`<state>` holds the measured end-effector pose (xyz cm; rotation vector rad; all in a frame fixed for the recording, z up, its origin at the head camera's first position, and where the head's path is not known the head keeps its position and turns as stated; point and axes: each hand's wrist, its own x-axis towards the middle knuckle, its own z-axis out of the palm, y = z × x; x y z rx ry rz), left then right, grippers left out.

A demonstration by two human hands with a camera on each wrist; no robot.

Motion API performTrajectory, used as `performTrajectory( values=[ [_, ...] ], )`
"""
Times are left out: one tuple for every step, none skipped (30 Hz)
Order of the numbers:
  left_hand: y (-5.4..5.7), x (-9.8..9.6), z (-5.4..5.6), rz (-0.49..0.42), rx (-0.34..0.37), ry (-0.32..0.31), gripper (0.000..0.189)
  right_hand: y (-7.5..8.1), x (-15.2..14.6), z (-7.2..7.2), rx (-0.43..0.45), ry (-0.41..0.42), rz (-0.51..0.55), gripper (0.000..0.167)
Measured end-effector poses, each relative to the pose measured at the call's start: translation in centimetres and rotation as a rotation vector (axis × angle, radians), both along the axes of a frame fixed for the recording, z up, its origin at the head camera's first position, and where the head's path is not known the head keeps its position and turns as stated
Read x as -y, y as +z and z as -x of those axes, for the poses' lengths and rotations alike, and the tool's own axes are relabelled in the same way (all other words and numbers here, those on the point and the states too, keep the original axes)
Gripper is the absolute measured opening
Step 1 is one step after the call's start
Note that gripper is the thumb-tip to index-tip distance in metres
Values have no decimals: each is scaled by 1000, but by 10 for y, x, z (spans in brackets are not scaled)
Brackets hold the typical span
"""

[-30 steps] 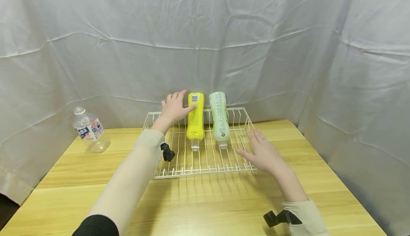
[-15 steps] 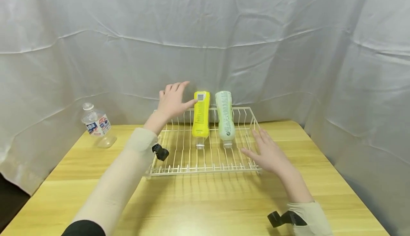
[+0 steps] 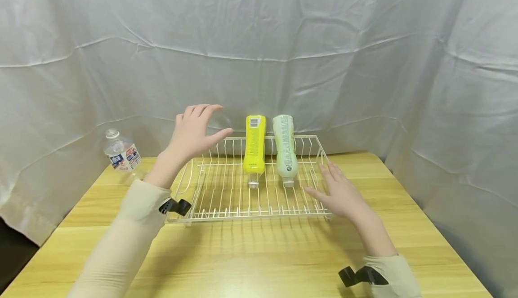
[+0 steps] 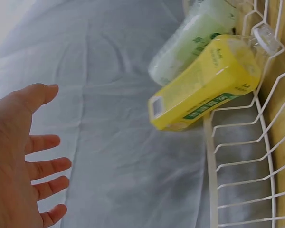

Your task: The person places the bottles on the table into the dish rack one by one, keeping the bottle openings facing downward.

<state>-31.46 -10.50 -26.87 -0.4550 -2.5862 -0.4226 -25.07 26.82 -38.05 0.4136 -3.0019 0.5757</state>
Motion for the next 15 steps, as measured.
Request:
performTrajectory(
  values=[
    [0, 4, -4, -13, -7, 1, 69, 0, 0, 0, 1, 1, 1, 92],
    [-1, 8, -7, -22, -12, 5, 68, 0, 0, 0, 1, 1, 2, 92],
    [-2, 13, -10, -33, -18, 11, 66, 0, 0, 1, 1, 2, 3, 92],
    [-3, 17, -13, -47, -25, 16, 65, 0, 0, 1, 1, 1, 3, 93],
    [-5, 22, -15, -65, -33, 21, 63, 0, 0, 1, 1, 1, 4, 93],
    [-6, 27, -18, -85, -40, 26, 61, 0, 0, 1, 1, 1, 6, 93],
    [-8, 32, -21, -109, -45, 29, 59, 0, 0, 1, 0, 1, 7, 93],
    [-9, 37, -24, -132, -48, 32, 57, -1, 0, 1, 0, 2, 8, 93],
    [-11, 43, -27, -157, -49, 33, 56, -1, 0, 1, -2, 3, 8, 93],
    [-13, 48, -29, -182, -48, 35, 54, -1, -1, 1, -2, 3, 9, 93],
    [-15, 54, -32, -207, -47, 35, 53, -1, -1, 2, -3, 5, 9, 93],
    [-17, 59, -34, -230, -43, 39, 53, -2, -1, 2, -5, 7, 9, 93],
    [-19, 65, -36, -253, -40, 44, 52, -3, -1, 3, -7, 9, 9, 92],
    [-21, 71, -38, -269, -41, 51, 52, -3, -1, 3, -9, 10, 8, 92],
    [-23, 76, -39, -288, -42, 58, 52, -3, -2, 3, -12, 10, 8, 92]
  ],
)
